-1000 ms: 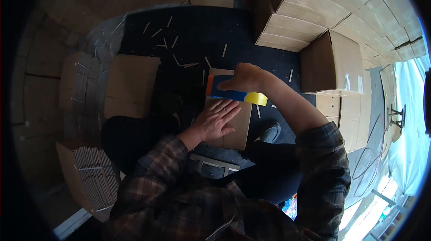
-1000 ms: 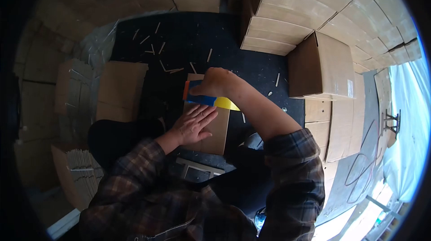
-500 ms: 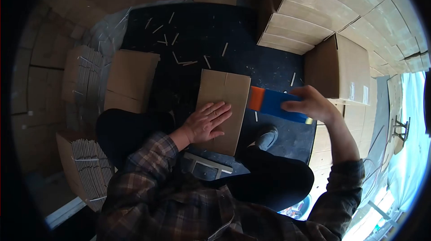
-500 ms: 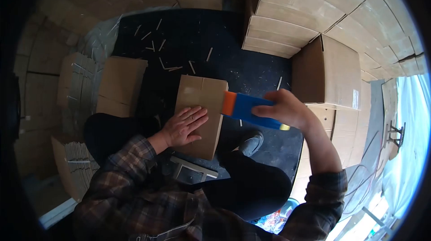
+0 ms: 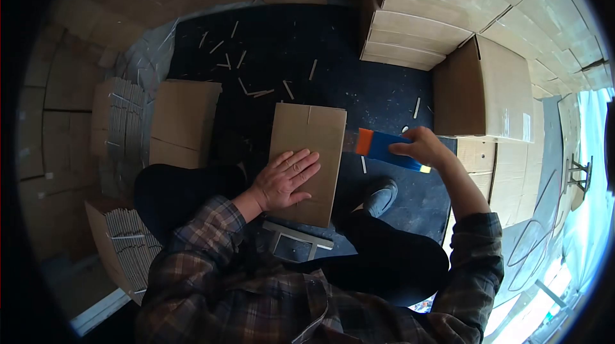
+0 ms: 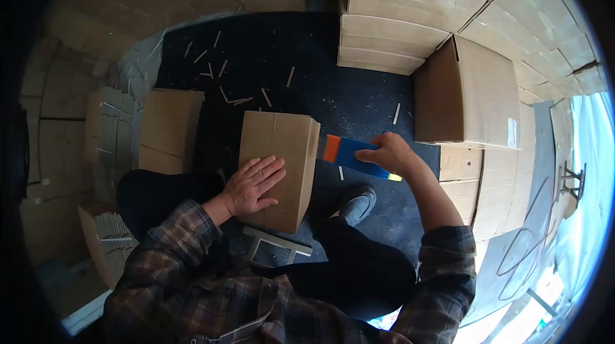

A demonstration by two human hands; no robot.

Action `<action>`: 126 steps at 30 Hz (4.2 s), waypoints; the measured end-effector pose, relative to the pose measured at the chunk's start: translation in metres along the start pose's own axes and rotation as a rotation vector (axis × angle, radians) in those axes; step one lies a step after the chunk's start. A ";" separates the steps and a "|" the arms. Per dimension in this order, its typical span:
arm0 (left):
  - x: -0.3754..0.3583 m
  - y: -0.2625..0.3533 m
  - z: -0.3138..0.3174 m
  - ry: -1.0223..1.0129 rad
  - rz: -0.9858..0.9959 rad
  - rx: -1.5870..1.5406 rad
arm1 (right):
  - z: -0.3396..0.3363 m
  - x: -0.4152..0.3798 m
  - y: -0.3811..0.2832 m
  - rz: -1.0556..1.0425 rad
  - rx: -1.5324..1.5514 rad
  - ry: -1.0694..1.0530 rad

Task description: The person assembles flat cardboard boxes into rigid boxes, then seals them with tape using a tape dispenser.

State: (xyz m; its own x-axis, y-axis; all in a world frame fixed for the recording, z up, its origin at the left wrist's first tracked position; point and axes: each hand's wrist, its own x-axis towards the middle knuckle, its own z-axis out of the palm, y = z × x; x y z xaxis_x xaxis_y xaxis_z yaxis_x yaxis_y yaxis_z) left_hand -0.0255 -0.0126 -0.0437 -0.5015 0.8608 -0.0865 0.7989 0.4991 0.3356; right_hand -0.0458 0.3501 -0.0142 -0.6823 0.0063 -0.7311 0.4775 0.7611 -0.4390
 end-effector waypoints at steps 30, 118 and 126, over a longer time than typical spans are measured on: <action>-0.008 0.001 0.007 0.330 -0.001 -0.227 | 0.033 -0.085 -0.069 0.049 -0.087 0.258; -0.055 0.030 0.045 0.327 -0.586 -0.561 | 0.110 -0.099 -0.182 -0.060 -0.588 0.005; -0.051 0.039 0.037 0.279 -0.676 -0.355 | 0.094 -0.110 -0.153 -0.102 -0.317 -0.139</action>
State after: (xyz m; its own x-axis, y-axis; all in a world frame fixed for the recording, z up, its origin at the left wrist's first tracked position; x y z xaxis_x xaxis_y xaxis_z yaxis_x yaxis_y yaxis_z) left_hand 0.0436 -0.0333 -0.0606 -0.9396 0.3048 -0.1557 0.1643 0.8007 0.5761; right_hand 0.0078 0.1717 0.0841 -0.6252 -0.1521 -0.7655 0.2006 0.9166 -0.3459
